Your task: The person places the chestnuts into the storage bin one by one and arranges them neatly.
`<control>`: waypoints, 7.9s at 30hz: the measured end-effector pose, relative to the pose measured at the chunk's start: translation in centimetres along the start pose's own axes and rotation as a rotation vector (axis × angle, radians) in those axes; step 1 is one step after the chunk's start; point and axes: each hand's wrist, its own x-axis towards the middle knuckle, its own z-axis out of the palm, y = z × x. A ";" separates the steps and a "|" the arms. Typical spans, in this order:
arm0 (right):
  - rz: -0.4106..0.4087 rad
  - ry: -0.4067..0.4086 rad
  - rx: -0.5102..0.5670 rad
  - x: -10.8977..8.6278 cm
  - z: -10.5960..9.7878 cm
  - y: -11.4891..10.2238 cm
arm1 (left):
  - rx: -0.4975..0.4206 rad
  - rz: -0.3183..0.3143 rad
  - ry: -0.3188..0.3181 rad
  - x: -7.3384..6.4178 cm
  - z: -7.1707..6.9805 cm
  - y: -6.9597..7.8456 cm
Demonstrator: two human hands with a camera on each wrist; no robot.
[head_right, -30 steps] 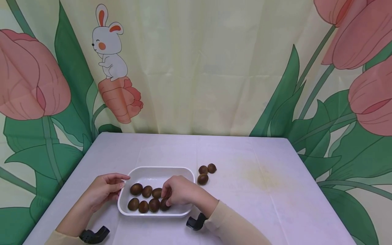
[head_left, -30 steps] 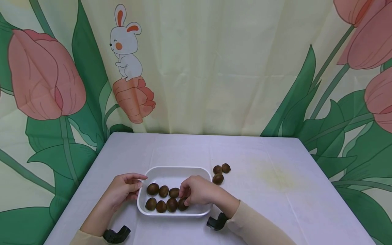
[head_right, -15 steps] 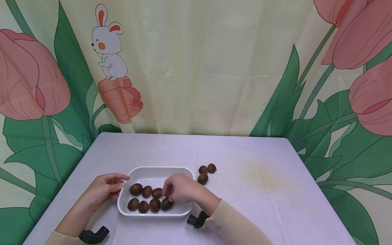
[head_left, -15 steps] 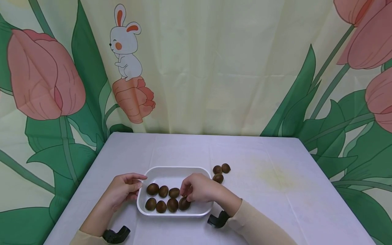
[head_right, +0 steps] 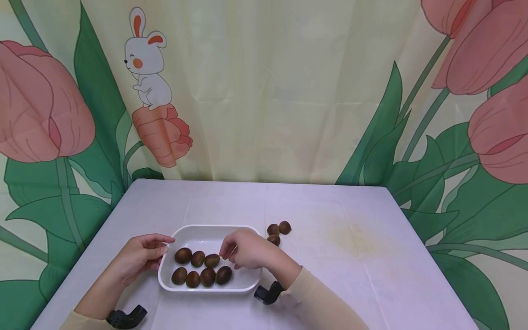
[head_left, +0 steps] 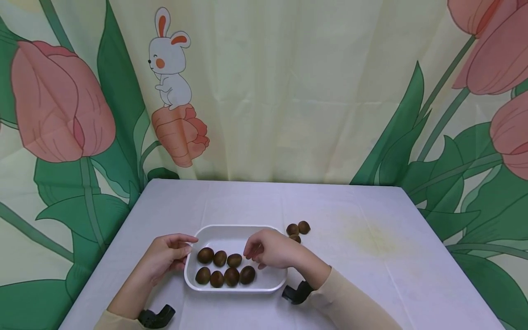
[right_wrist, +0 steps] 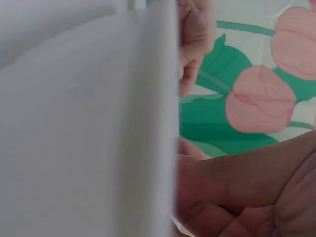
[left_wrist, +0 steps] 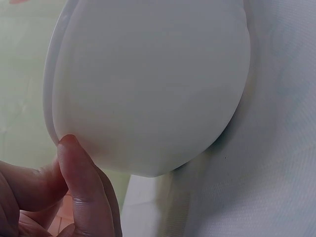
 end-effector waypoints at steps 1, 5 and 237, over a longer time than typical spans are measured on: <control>0.005 0.001 0.019 -0.1 -0.1 0.0 | 0.003 0.000 0.000 0.0 0.0 0.0; 0.018 0.005 0.069 -0.3 -0.8 0.0 | 0.010 -0.001 0.002 0.0 0.1 0.0; -0.010 0.096 -0.342 3.1 1.1 1.8 | 0.000 0.007 0.002 -0.1 0.1 0.1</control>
